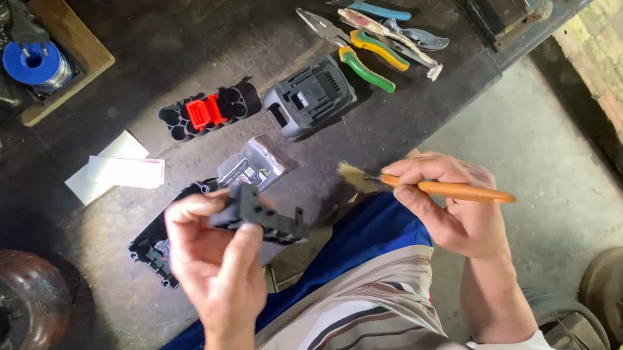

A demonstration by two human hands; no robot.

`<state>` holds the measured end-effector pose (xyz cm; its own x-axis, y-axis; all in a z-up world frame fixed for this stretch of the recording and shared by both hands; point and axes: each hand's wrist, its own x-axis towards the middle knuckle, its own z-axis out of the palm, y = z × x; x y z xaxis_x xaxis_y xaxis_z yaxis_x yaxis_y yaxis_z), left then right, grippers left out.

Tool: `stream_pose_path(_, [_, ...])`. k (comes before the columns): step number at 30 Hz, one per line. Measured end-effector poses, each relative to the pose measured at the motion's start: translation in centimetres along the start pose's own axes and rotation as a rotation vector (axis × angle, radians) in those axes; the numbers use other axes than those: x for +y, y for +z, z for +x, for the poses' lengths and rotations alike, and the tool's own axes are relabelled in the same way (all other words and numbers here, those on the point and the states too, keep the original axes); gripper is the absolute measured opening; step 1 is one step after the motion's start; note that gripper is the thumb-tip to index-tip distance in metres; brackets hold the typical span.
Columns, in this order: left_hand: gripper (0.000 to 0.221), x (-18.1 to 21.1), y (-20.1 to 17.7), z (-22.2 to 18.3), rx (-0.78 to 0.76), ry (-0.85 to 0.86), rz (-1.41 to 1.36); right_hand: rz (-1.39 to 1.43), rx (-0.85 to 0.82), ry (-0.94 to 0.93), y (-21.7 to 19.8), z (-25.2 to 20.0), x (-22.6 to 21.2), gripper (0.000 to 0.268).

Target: Cleaning a battery case with a brush and applying adhesive labels to its sides.

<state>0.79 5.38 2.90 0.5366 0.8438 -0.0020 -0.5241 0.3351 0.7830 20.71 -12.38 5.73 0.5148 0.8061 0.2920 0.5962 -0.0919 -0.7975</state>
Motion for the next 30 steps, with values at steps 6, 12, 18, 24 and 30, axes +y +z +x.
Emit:
stream_pose_path(6, [0.034,4.6,1.0,10.7,0.043,0.252,0.55,0.06,-0.006,0.062,1.7,0.5,1.2,0.006])
stream_pose_path(12, [0.028,2.2,-4.0,18.4,-0.116,0.16,0.89,0.511,0.034,0.179,3.9,-0.6,5.1,0.009])
stream_pose_path(18, [0.031,4.6,-3.9,17.9,-0.199,0.048,1.336,0.774,0.327,0.555,4.7,0.1,8.4,0.02])
stream_pose_path(24, [0.032,5.8,-3.3,16.0,-0.591,0.564,1.401,0.686,0.287,0.534,5.0,0.2,8.4,0.02])
stream_pose_path(30, [0.055,3.2,-5.1,15.9,-0.509,0.186,1.736,0.738,0.381,0.492,5.8,0.5,7.9,0.023])
